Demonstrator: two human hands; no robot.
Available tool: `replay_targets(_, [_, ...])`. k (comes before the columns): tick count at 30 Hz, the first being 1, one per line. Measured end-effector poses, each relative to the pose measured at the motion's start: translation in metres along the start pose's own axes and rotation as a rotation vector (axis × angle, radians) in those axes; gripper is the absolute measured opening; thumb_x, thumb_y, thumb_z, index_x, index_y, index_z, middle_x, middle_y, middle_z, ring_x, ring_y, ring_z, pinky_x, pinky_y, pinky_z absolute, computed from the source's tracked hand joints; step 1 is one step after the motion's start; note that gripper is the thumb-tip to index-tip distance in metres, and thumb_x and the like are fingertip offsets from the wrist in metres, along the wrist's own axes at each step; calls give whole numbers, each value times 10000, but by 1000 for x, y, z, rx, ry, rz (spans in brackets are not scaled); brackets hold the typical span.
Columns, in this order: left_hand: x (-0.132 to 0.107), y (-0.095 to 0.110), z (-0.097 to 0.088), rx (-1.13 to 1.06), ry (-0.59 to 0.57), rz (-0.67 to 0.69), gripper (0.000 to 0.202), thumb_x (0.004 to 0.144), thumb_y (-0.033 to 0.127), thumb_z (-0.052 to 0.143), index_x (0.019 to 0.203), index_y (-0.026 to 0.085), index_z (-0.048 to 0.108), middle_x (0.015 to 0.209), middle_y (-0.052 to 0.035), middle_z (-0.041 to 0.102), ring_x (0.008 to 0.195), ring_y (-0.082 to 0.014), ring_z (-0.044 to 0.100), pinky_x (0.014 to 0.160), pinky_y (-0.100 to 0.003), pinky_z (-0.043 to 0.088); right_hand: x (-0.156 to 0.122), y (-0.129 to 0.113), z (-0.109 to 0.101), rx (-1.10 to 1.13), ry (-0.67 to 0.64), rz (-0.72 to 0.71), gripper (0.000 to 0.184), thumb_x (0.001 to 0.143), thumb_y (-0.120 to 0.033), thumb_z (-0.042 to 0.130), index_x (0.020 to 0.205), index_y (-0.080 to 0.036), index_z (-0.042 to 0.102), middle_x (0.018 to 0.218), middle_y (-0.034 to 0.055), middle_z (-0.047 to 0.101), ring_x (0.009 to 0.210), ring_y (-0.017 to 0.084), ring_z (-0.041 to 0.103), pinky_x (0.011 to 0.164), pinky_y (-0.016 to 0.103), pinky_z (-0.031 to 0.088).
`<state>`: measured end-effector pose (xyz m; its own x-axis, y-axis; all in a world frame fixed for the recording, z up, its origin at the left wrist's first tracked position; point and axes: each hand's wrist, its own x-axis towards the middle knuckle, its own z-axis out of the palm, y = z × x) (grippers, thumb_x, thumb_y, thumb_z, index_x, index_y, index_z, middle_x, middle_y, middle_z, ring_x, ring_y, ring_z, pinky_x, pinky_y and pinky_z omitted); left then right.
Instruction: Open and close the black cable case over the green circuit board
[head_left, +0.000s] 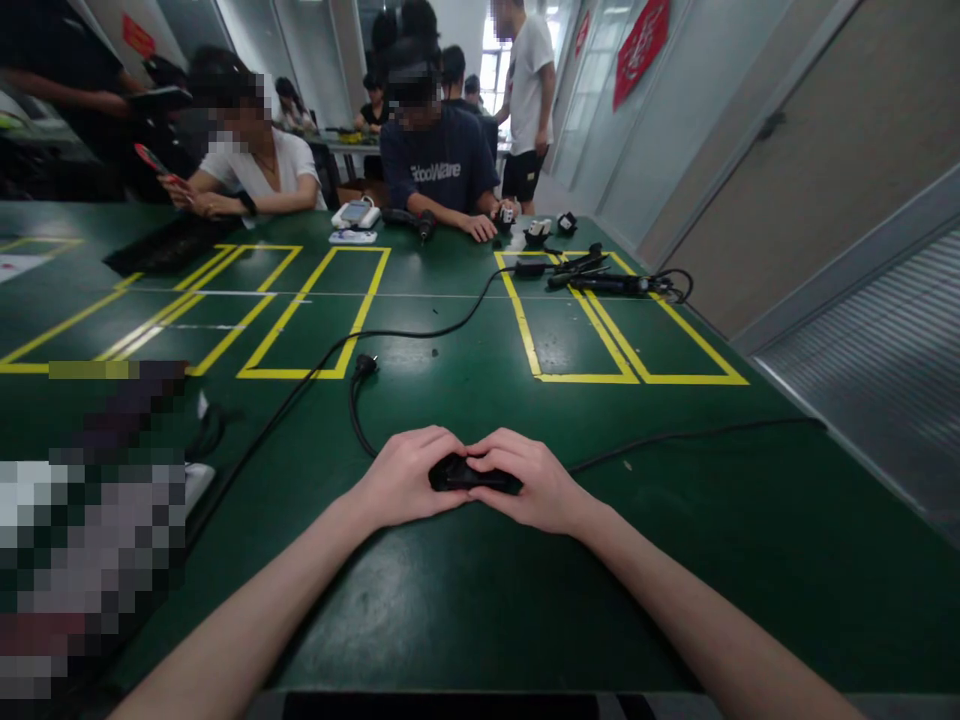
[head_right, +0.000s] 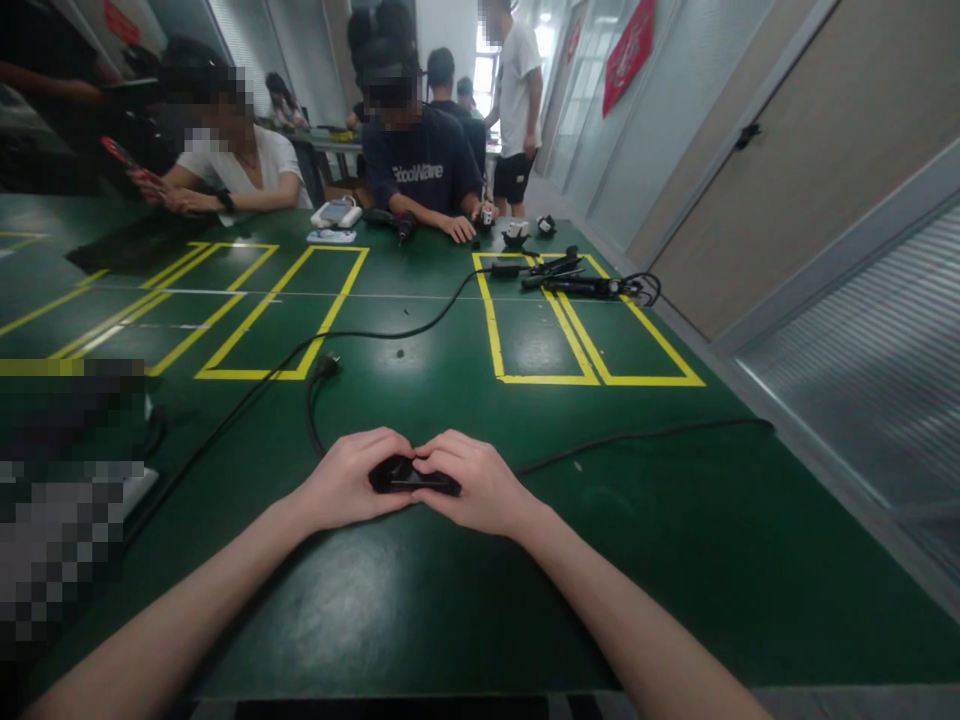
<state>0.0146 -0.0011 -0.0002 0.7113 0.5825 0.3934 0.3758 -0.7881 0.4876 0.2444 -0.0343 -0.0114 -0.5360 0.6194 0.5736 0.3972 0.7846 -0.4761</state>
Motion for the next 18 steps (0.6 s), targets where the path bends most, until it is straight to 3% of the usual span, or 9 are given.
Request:
replay_targets(9, [-1, -2, -1, 5, -9, -38, 308, 858, 374, 783, 1079, 204, 653, 941, -35, 709, 817, -185, 683, 716, -280, 527, 1, 2, 3, -20, 55, -28, 114, 934, -250, 721, 1009, -198, 652, 1070, 118, 749, 943, 226, 715, 808, 383, 601])
replay_targets(18, [1, -1, -3, -3, -35, -12, 288, 857, 348, 762, 1079, 201, 652, 958, -48, 724, 856, -209, 692, 717, -299, 519, -2, 4, 2, -4, -6, 40, 194, 893, -257, 754, 1042, -199, 645, 1072, 116, 730, 959, 240, 700, 825, 394, 588])
